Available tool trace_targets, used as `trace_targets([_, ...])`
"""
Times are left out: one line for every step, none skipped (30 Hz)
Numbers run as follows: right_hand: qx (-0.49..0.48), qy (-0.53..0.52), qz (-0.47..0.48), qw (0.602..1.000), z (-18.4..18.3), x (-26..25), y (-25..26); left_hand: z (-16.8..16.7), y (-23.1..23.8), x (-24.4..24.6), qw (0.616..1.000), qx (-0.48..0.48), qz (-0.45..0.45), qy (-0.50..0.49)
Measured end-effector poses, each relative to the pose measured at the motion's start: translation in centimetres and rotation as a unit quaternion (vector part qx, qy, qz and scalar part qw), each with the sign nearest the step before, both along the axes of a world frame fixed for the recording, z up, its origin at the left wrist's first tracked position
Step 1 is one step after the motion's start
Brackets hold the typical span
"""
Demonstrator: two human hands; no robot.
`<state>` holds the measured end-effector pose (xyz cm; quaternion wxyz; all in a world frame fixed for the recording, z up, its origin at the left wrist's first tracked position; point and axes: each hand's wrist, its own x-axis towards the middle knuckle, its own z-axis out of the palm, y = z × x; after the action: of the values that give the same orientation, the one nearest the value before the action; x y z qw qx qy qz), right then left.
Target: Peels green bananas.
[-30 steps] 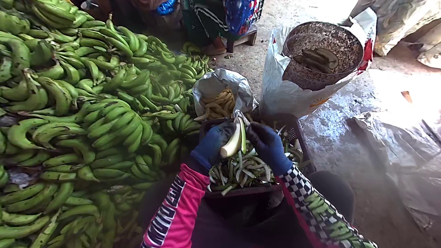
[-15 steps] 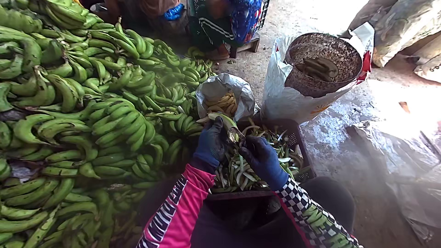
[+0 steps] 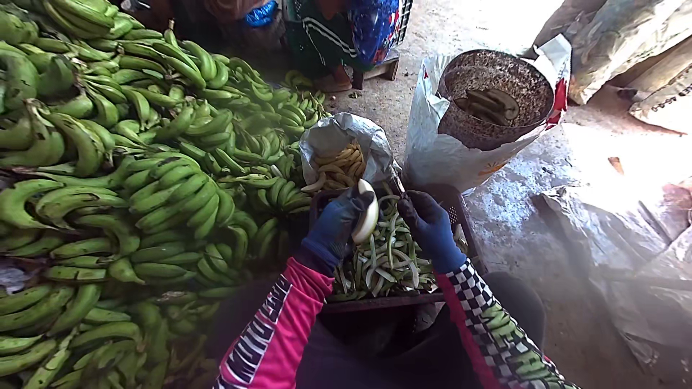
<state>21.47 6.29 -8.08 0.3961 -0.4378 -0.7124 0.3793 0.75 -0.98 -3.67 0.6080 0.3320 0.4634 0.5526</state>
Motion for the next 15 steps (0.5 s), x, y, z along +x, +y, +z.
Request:
trace_targets([0.023, 0.0, 0.007, 1.0, -0.4, -0.1, -0.2, -0.4, 0.2, -0.3, 0.999, -0.002, 0.044, -0.015])
trace_targets([0.044, -0.001, 0.015, 0.999, -0.8, -0.2, -0.5, -0.9, 0.5, -0.7, 0.996, -0.004, 0.08, -0.046])
trace_targets([0.06, -0.008, 0.025, 0.998, -1.1, -0.4, -0.7, -1.2, 0.8, -1.0, 0.99, -0.006, 0.113, -0.088])
trace_targets([0.078, -0.014, 0.038, 0.996, -1.3, -0.6, -0.9, -1.3, 1.0, -1.2, 0.981, -0.009, 0.139, -0.134])
trace_targets([0.095, -0.021, 0.055, 0.994, -1.5, -0.8, -1.2, -1.2, 1.2, -1.3, 0.969, -0.016, 0.166, -0.18])
trace_targets([0.112, -0.031, 0.07, 0.991, -1.6, -1.1, -1.4, -1.0, 1.3, -1.2, 0.959, -0.027, 0.19, -0.207])
trace_targets([0.127, -0.047, 0.083, 0.987, -1.7, -1.3, -1.6, -0.7, 1.3, -1.1, 0.955, -0.034, 0.204, -0.212])
trace_targets([0.136, -0.066, 0.089, 0.984, -1.7, -1.5, -1.8, -0.6, 1.2, -1.0, 0.956, -0.038, 0.208, -0.201])
trace_targets([0.14, -0.078, 0.092, 0.983, -1.9, -1.7, -1.9, -0.7, 1.2, -1.0, 0.963, -0.037, 0.197, -0.178])
trace_targets([0.144, -0.075, 0.096, 0.982, -2.0, -1.8, -2.0, -0.7, 1.1, -1.0, 0.971, -0.035, 0.18, -0.152])
trace_targets([0.147, -0.064, 0.099, 0.982, -2.0, -1.8, -2.0, -0.8, 1.0, -1.1, 0.978, -0.029, 0.153, -0.136])
trace_targets([0.151, -0.048, 0.101, 0.982, -1.8, -1.7, -1.9, -0.8, 0.9, -1.2, 0.984, -0.021, 0.123, -0.126])
trace_targets([0.152, -0.03, 0.104, 0.982, -1.5, -1.6, -1.8, -0.6, 0.7, -1.2, 0.99, -0.007, 0.082, -0.117])
trace_targets([0.149, -0.012, 0.104, 0.983, -1.2, -1.5, -1.5, -0.4, 0.3, -1.3, 0.995, 0.012, 0.029, -0.099])
trace_targets([0.135, 0.0, 0.104, 0.985, -0.9, -1.3, -1.2, -0.1, 0.0, -1.3, 0.996, 0.027, -0.017, -0.081])
